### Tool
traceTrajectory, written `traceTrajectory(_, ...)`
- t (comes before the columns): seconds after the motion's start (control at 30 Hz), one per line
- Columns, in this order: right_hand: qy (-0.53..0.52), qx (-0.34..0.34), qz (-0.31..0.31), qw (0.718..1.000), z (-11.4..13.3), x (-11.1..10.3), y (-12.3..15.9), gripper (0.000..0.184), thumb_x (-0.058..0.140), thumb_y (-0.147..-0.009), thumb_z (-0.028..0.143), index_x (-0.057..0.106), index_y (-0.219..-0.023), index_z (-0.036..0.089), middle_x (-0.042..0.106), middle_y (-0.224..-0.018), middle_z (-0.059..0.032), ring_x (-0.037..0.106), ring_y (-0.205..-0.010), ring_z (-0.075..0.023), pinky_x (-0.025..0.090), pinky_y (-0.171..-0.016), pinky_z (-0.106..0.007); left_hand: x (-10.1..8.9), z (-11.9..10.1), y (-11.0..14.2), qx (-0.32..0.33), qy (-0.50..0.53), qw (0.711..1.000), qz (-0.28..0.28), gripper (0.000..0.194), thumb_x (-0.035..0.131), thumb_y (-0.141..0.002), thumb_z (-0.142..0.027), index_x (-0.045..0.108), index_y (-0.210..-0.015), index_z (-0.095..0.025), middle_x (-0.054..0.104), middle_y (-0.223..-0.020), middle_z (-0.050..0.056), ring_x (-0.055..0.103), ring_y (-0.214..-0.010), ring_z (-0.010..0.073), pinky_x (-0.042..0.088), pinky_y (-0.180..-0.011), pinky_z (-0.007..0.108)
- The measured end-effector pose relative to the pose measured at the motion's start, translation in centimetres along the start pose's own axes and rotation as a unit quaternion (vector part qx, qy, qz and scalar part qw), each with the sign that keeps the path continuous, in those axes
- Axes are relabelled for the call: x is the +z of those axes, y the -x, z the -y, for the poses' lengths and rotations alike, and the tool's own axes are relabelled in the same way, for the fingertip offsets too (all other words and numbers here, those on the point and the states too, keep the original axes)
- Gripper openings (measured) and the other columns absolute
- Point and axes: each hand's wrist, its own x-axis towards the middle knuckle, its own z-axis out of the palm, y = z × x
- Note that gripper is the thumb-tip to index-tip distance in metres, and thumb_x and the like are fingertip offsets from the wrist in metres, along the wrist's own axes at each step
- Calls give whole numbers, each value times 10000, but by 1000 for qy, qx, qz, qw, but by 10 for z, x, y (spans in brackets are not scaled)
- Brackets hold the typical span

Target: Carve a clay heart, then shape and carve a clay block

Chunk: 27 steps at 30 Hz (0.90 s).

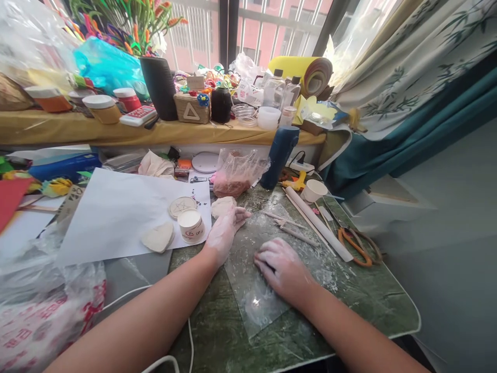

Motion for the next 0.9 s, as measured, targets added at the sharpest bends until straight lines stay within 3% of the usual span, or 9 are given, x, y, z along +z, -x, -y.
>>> traceTrajectory(0.07, 17, 23, -22, 999, 5, 6, -5, 159, 591, -987, 176, 730, -913, 198, 725, -937, -76, 617, -943, -252, 494, -929, -435, 1, -1, 2, 5, -4, 1000, 3, 322, 509, -998, -427, 688, -898, -178, 770, -913, 99, 715, -1101, 265, 417, -1167, 502)
traceTrajectory(0.17, 1, -40, 5, 999, 16, 13, -1, 128, 609, -975, 181, 720, -918, 209, 724, -924, -56, 612, -913, -237, 507, -900, -405, 0, -3, 4, 14, -6, 1000, 9, 321, 533, -987, -445, 688, -932, -169, 772, -930, 99, 714, -1089, 248, 410, -1176, 474)
traceTrajectory(0.23, -3, -46, 3, 999, 12, 9, 13, 126, 603, -981, 185, 718, -938, 216, 728, -931, -49, 617, -895, -226, 513, -889, -397, -1, -3, 4, 19, -5, 1000, 11, 313, 566, -969, -457, 689, -927, -173, 773, -928, 94, 716, -1075, 249, 414, -1172, 479)
traceTrajectory(0.37, 19, 93, -117, 989, -23, -14, 43, 137, 596, -1000, 219, 733, -995, 213, 743, -976, -71, 645, -961, -242, 522, -928, -425, -1, 0, 2, 31, -9, 999, 15, 321, 621, -933, -471, 697, -942, -160, 770, -920, 97, 716, -1058, 263, 419, -1161, 499)
traceTrajectory(0.43, 24, 135, -140, 980, -39, -22, 48, 143, 604, -1001, 247, 742, -1024, 218, 752, -991, -74, 655, -994, -255, 534, -928, -433, -1, 1, 1, 34, -12, 999, 18, 340, 644, -916, -485, 699, -954, -151, 771, -928, 106, 712, -1070, 268, 417, -1157, 497)
traceTrajectory(0.7, 35, 120, -129, 984, -49, -18, 25, 203, 578, -1018, 281, 775, -988, 242, 752, -979, -67, 664, -985, -250, 542, -927, -431, -1, 2, 3, 53, -24, 998, 20, 397, 677, -876, -554, 696, -944, -163, 766, -934, 101, 710, -1068, 277, 429, -1131, 506)
traceTrajectory(0.9, 23, 60, -59, 996, -46, -18, 22, 206, 585, -1008, 234, 761, -901, 219, 733, -921, -67, 647, -947, -243, 540, -928, -436, -1, 3, 3, 64, -17, 998, 20, 418, 697, -861, -567, 698, -950, -158, 752, -938, 95, 705, -1058, 272, 440, -1126, 494)
